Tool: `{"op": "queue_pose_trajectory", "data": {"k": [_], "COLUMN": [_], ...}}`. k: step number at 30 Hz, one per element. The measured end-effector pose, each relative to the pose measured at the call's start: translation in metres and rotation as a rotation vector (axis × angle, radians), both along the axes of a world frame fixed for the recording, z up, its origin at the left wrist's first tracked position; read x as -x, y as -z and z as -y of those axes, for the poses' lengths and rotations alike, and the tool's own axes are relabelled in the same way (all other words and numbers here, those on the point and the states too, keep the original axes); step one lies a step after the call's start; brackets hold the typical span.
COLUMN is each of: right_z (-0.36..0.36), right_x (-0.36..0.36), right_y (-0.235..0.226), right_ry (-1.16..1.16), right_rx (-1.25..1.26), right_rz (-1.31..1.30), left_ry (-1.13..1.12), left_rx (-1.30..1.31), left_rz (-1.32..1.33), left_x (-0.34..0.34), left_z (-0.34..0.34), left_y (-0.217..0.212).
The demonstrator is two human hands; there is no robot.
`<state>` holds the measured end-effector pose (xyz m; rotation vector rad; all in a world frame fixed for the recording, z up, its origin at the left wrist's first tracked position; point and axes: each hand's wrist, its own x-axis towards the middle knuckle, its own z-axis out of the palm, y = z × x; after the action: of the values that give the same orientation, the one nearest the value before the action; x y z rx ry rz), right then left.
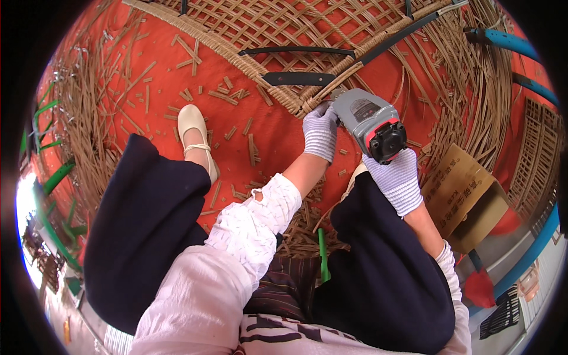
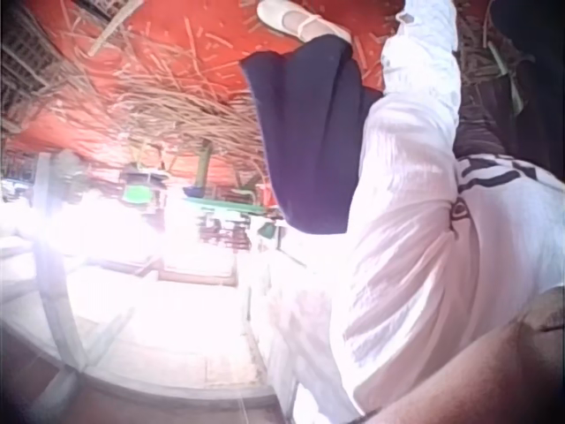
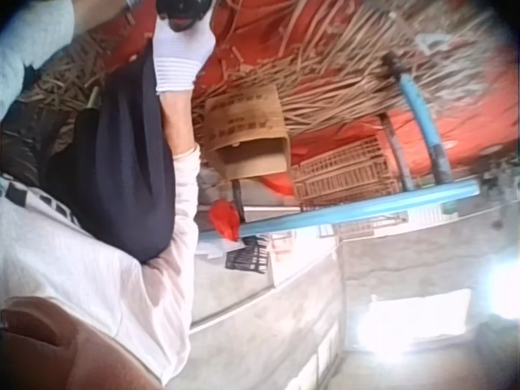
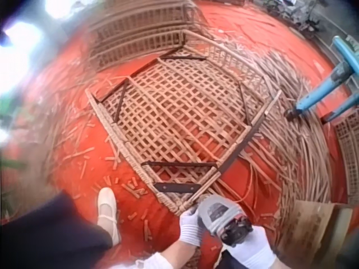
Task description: Weaving bamboo strips onto a furniture frame to complete the seat or backrest.
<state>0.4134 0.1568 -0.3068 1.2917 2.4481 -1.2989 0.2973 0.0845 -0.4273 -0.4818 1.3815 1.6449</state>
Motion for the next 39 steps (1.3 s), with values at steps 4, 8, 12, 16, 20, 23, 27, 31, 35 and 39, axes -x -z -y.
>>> {"op": "queue_pose_trajectory", "data": {"k": [4,8,12,16,20,23,27,31,35,39], "right_z": [-0.003,-0.004,-0.002,-0.003,-0.003,-0.005,-0.005,-0.008,-0.009,-0.01], "right_x": [-0.002,-0.006,-0.007,-0.005,-0.007,-0.006,0.0,0.005,0.014,0.014], "right_y": [-0.001,0.002,0.002,0.001,0.005,0.004,-0.001,-0.007,-0.014,-0.011], "right_ry": [0.009,-0.024,-0.038,-0.017,-0.054,-0.057,-0.043,-0.032,-0.074,-0.102], "right_rx": [0.005,-0.006,0.025,0.065,0.034,0.024,0.038,0.052,0.014,-0.04], "right_rz": [0.001,-0.006,0.002,-0.009,0.037,0.054,0.039,0.094,0.13,0.134], "left_ry": [-0.01,-0.011,-0.028,-0.031,-0.024,-0.05,-0.042,-0.093,-0.086,0.01], "left_rx": [0.018,0.045,0.009,0.002,0.003,-0.017,0.018,-0.017,-0.014,0.038], "left_rz": [0.012,0.04,0.055,0.081,0.072,0.093,0.088,0.122,0.091,0.007], "left_x": [-0.001,0.0,0.0,-0.001,-0.001,-0.001,0.0,-0.002,-0.004,-0.007], "left_z": [-0.003,-0.003,0.0,0.0,-0.001,-0.002,-0.002,-0.003,0.0,-0.001], "left_y": [-0.006,-0.003,0.008,0.009,0.007,0.004,0.003,0.002,0.013,0.022]}}
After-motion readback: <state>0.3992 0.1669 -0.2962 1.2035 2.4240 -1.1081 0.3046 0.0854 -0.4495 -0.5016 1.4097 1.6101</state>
